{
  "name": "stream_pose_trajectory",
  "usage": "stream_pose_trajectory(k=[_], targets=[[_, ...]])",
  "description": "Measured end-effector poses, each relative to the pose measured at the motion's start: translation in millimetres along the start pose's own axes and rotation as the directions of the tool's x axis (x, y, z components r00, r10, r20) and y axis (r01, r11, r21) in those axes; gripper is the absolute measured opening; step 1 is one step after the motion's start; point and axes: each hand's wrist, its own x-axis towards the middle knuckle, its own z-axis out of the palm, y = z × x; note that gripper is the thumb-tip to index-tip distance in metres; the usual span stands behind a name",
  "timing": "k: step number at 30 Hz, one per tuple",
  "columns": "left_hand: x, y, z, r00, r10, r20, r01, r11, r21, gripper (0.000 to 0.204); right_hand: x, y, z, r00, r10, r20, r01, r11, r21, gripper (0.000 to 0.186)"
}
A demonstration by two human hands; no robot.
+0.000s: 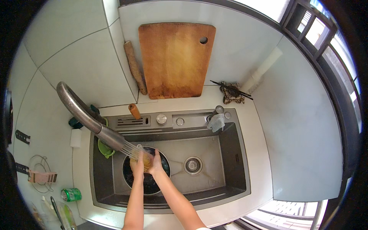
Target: The person wipes the kitchen counter and sink area with a yellow cloth, rinses the cloth, and washes a black pot in the sink. They then dry the pot and place it into a rice cooker. Finally, they stir a pot of soup on the stove.
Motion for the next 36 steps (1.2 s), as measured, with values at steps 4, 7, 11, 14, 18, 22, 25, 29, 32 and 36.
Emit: stream_pose_trajectory(k=[4, 7, 11, 14, 18, 22, 25, 29, 32, 36], targets=[[-18, 18, -11, 0.993, 0.009, 0.116, -0.013, 0.999, 0.03, 0.031, -4, 4, -2, 0.995, 0.072, 0.076, -0.056, 0.978, -0.201, 0.056], [-18, 33, -9, 0.937, 0.104, 0.335, -0.071, 0.992, -0.109, 0.025, -17, 2, -19, 0.982, 0.185, -0.023, -0.186, 0.963, -0.193, 0.049], [-29, 45, 17, 0.894, 0.196, 0.404, -0.061, 0.944, -0.323, 0.032, -42, -11, -34, 0.997, -0.029, 0.074, 0.027, 0.999, 0.026, 0.037], [-56, 46, 48, 0.945, 0.167, 0.283, 0.004, 0.855, -0.518, 0.048, -61, -22, -31, 0.668, -0.743, 0.027, 0.696, 0.612, -0.375, 0.018], [-53, 39, 81, 0.769, -0.437, 0.466, 0.635, 0.601, -0.485, 0.051, -92, -43, -39, -0.094, -0.765, 0.637, 0.536, -0.578, -0.615, 0.018], [-35, 25, 105, 0.064, -0.341, 0.938, 0.95, 0.308, 0.047, 0.048, -119, -66, -57, -0.206, -0.189, 0.96, 0.311, -0.943, -0.119, 0.014], [-44, 20, 122, -0.195, -0.481, 0.855, 0.795, 0.434, 0.425, 0.046, -131, -75, -72, -0.162, 0.084, 0.983, 0.3, -0.945, 0.131, 0.008], [-71, 26, 143, -0.139, -0.678, 0.721, 0.459, 0.601, 0.654, 0.044, -129, -74, -103, -0.017, 0.357, 0.934, 0.192, -0.915, 0.354, 0.012], [-86, 27, 153, -0.113, -0.687, 0.718, 0.264, 0.676, 0.688, 0.046, -113, -68, -136, 0.166, 0.493, 0.854, 0.09, -0.87, 0.485, 0.022], [-97, -1, 159, 0.162, -0.619, 0.769, -0.279, 0.718, 0.637, 0.05, -79, -62, -166, 0.319, 0.557, 0.767, 0.034, -0.816, 0.577, 0.029]])
